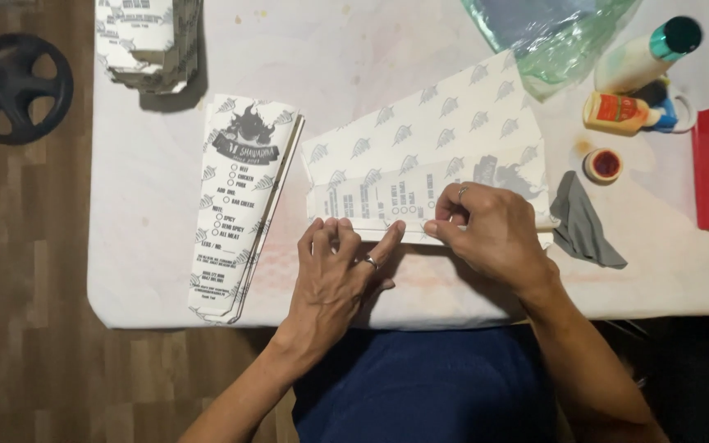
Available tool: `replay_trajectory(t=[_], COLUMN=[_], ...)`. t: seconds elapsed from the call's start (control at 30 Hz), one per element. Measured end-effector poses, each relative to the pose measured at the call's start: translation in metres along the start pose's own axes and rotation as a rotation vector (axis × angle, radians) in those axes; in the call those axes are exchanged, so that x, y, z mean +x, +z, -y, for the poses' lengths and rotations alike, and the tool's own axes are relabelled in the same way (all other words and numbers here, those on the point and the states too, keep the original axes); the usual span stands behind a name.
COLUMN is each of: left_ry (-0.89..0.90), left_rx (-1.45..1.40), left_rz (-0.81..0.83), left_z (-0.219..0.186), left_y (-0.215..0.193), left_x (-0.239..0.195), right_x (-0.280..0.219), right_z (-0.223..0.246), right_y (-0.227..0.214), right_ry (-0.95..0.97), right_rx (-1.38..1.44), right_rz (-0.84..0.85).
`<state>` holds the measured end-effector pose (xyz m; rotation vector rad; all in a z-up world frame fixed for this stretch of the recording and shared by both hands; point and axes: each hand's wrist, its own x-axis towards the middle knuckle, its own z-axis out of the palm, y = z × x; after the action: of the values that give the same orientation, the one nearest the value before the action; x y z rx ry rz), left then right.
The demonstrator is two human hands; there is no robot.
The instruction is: Folding printed paper wrappers and securing them with adhesive tape on a work table.
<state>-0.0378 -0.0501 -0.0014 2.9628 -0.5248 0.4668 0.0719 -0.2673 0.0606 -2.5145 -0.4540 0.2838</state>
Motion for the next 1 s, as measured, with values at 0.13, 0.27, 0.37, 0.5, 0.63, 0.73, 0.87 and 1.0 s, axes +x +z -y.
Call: replay_trajectory(t=[0.13,0.27,0.37,0.5,0.63,0.73,0.87,1.0], left_ry=[-0.011,-0.026,-0.029,-0.033,-0.035,-0.041,-0.044,-0.042], left_rx=[-0.046,-0.072,-0.073,-0.066,-0.083,-0.079,-0.093,-0.081], left_rz=[0.037,0.102,0.118,0.142,0.099,0.092,0.085,0.048], left_z=[-0.001,0.001,0.0,-0.001,0.0,0.001,0.003,0.004], left_y=[0.0,0.002,-0.001,-0.007,-0.002,-0.003,-0.002,0.003], left_x=[-0.001,0.0,0.001,0.003,0.002,0.003,0.001,0.0], right_x=[-0.013,-0.029,-0.032,-0.028,-0.027,-0.033,-0.045,-0.059], right_z=[-0.003,-0.026,-0.035,-0.041,-0.042,-0.041,-0.063,-0.082], right_y=[-0.006,-0.002,-0.002,0.002,0.0,-0.002,0.014,0.017], right_ry=[0.009,-0.17,-0.185,-0.214,-0.193,-0.152,-0.095,-0.085], right_rx=[-0.064,-0.098,-0.038,0.032,-0.076,-0.081,-0.128,-0.126], right_rz=[-0.021,-0.204,-0.253,-0.27,-0.249,-0.27,-0.414,-0.598])
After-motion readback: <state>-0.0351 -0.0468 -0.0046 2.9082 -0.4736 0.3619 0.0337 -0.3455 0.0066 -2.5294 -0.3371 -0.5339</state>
